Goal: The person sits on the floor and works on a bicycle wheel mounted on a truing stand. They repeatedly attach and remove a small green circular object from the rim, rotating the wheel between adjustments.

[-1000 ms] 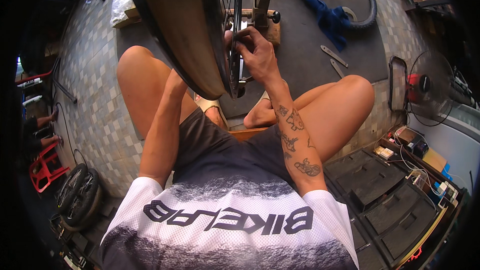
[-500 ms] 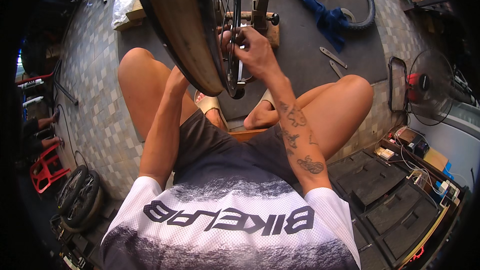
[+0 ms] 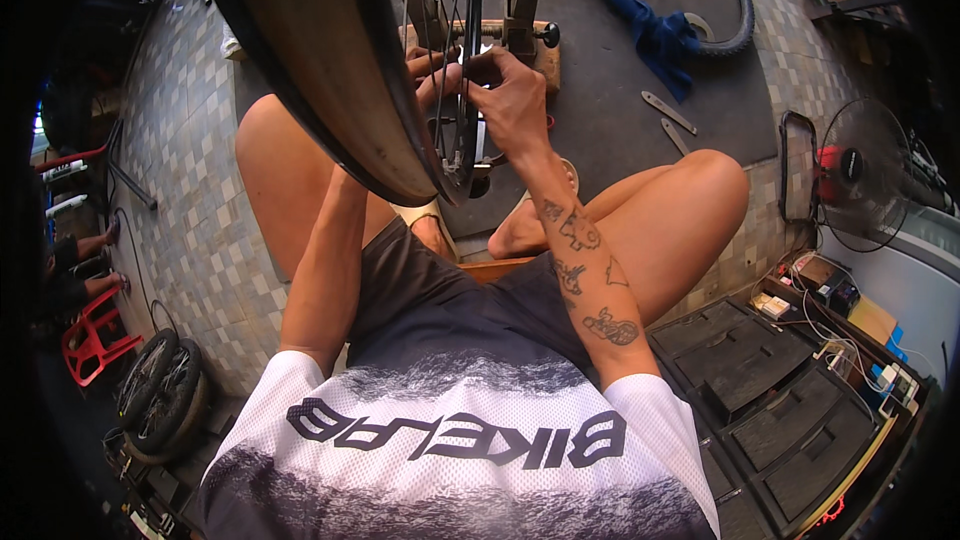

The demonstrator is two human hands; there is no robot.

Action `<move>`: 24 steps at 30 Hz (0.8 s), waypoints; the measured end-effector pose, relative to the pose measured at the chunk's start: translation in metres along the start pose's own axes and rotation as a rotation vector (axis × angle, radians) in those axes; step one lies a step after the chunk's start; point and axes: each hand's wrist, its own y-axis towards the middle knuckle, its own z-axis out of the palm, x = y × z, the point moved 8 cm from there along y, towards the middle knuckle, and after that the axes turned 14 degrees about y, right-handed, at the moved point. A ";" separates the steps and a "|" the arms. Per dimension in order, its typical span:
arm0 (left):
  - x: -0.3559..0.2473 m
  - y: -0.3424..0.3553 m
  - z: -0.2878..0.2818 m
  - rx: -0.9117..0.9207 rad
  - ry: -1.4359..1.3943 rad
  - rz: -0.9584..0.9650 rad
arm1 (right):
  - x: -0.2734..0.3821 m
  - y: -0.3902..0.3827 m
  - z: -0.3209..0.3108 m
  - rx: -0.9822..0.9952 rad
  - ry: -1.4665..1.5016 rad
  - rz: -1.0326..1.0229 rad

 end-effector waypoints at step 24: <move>0.020 -0.006 0.009 -0.004 -0.302 -0.048 | 0.031 0.000 0.007 -0.091 -0.341 -0.191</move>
